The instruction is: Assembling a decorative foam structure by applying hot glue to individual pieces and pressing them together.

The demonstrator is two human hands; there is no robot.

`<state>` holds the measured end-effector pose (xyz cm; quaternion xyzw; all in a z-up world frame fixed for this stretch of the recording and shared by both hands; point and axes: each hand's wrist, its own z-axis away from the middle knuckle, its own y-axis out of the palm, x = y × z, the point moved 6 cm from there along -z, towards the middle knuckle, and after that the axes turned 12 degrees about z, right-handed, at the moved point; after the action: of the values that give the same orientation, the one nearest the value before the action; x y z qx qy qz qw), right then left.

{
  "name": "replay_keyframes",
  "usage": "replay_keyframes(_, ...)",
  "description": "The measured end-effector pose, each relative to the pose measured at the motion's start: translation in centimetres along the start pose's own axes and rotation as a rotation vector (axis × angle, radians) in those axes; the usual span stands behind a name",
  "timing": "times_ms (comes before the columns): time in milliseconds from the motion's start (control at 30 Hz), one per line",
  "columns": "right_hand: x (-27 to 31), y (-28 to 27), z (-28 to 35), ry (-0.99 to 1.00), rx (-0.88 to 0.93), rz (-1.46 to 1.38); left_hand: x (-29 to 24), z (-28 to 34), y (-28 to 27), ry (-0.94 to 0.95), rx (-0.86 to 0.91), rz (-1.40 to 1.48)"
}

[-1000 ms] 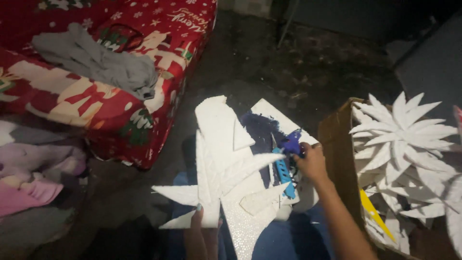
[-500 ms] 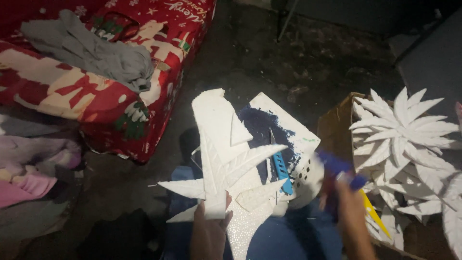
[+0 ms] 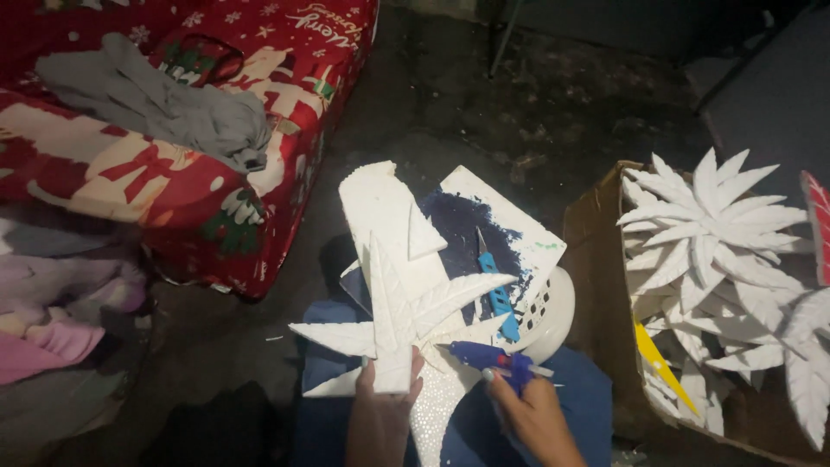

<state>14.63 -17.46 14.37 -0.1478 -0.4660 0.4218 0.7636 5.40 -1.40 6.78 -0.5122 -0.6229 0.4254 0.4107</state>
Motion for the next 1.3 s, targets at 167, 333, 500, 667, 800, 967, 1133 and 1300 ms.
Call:
replay_keyframes(167,-1.6,0.9,-1.9,-0.143,-0.073,0.097,0.6,-1.6,-4.6,-0.008,-0.118,0.211)
replay_keyframes(333,-2.1,1.3,-2.7,-0.204,-0.102,0.114,0.8,-1.2,-3.6,-0.116,-0.140,0.320)
replay_keyframes(500,-1.8,1.4,-2.7,-0.177,-0.103,0.173,1.3,-0.4,-0.5,-0.265,-0.138,0.688)
replay_keyframes(667,-0.1,1.3,-1.0,-0.106,-0.062,0.232,2.2,-1.8,-5.4,-0.251,-0.293,0.629)
replay_keyframes(800,-0.1,1.4,-0.6,-0.108,-0.045,0.188,1.7,-1.9,-5.4,-0.199,-0.255,0.504)
replay_keyframes(967,-1.0,1.4,-1.0,-0.131,-0.017,0.260,2.2,-1.8,-5.6,-0.331,-0.202,0.656)
replay_keyframes(1133,-1.2,0.9,-1.6,-0.159,-0.058,0.210,2.1,-1.5,-5.3,-0.343,-0.245,0.656)
replay_keyframes(1300,-0.7,0.8,-1.8,-0.174,-0.075,0.202,2.0,-1.5,-5.8,-0.318,-0.316,0.614)
